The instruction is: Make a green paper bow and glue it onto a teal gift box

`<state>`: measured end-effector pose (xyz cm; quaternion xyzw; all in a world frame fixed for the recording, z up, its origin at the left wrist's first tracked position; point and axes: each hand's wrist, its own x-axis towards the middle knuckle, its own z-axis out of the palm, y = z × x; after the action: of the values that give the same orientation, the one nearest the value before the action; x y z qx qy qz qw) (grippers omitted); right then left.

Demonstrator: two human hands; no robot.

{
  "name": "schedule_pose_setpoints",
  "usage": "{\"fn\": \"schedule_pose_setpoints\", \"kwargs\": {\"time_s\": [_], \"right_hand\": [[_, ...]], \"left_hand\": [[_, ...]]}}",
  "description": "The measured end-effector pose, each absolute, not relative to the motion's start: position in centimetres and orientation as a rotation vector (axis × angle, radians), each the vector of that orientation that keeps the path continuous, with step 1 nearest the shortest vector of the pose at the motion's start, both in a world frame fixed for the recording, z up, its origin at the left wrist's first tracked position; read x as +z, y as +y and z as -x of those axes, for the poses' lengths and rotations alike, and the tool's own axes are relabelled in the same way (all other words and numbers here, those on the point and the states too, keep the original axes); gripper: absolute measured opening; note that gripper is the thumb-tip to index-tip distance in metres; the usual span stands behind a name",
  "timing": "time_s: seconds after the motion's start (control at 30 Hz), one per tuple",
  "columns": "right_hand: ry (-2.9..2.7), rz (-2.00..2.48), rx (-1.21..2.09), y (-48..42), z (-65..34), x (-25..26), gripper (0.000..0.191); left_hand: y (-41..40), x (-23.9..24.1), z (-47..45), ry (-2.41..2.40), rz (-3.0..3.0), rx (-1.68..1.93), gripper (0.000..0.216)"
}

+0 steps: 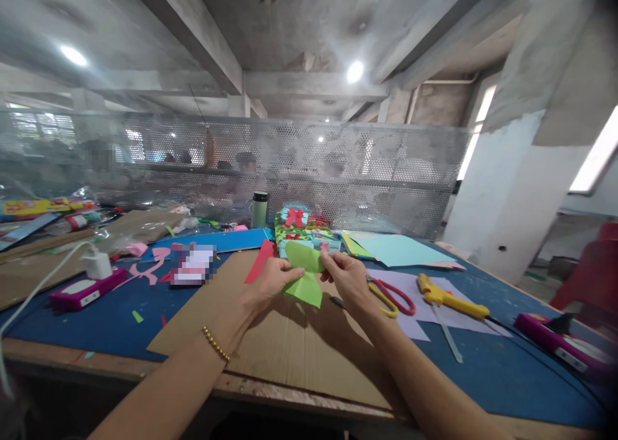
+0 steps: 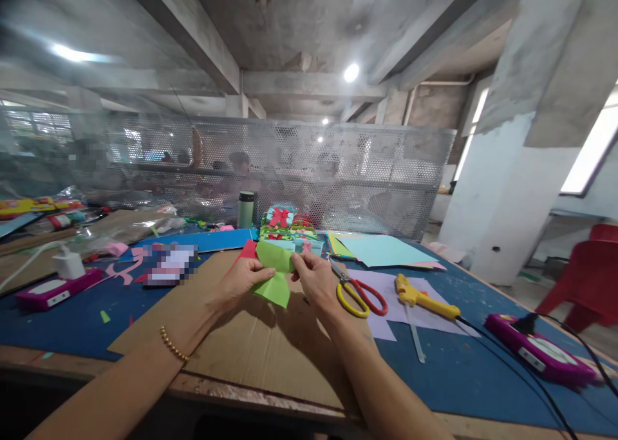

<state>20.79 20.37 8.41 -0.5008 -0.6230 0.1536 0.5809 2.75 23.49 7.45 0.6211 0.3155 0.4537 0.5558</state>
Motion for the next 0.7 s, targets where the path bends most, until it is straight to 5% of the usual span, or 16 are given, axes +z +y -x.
{"fn": "schedule_pose_setpoints", "kwargs": {"time_s": [0.27,0.7], "right_hand": [[-1.925,1.244,-0.352,20.0,-20.8,8.5,0.037],[-2.026,1.274,-0.256,19.8,-20.6,8.8,0.034]], "left_hand": [[23.3,6.6,-3.0,0.786,-1.646,1.005,0.025],[23.5,6.3,-3.0,0.636,-1.689,0.946,0.021]]}}
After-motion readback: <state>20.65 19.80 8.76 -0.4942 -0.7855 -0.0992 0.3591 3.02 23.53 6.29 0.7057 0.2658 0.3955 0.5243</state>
